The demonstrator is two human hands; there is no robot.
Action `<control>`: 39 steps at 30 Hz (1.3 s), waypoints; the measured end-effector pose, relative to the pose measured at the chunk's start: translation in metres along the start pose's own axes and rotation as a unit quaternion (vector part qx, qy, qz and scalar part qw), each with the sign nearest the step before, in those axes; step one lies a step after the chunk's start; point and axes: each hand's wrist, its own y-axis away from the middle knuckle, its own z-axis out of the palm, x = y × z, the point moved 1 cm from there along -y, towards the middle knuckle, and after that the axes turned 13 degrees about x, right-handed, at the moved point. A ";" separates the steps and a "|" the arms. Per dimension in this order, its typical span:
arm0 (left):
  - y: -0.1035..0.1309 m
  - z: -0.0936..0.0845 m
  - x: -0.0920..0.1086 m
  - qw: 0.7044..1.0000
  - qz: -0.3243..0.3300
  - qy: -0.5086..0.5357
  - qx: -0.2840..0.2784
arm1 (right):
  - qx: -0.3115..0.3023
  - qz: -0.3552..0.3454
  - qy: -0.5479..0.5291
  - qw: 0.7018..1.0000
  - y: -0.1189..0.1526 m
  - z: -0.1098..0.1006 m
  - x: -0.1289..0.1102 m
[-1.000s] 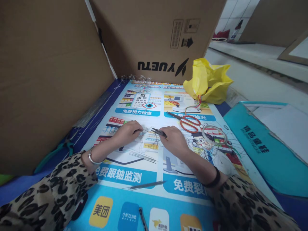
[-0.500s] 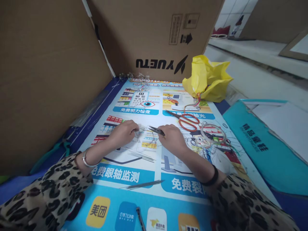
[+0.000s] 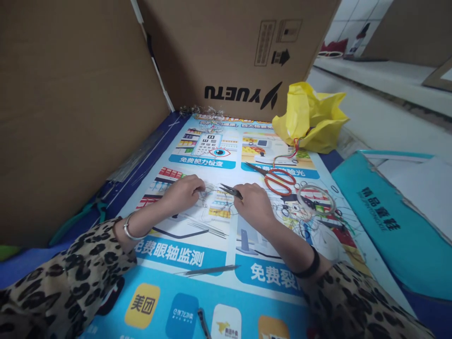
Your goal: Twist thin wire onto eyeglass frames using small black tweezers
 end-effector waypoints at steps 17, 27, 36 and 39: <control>0.001 -0.013 0.004 0.998 0.027 0.049 0.018 | 0.123 0.180 -0.261 0.940 0.002 -0.005 0.011; 0.003 -0.009 0.009 0.982 0.149 0.097 -0.062 | 0.162 0.172 -0.319 0.918 0.003 -0.007 0.011; -0.001 -0.004 -0.001 0.988 0.142 0.049 -0.046 | -0.060 -0.022 -0.083 0.995 -0.009 -0.037 0.011; -0.001 -0.003 -0.001 0.987 0.148 0.048 -0.046 | -0.113 -0.121 0.013 0.986 -0.008 -0.037 0.009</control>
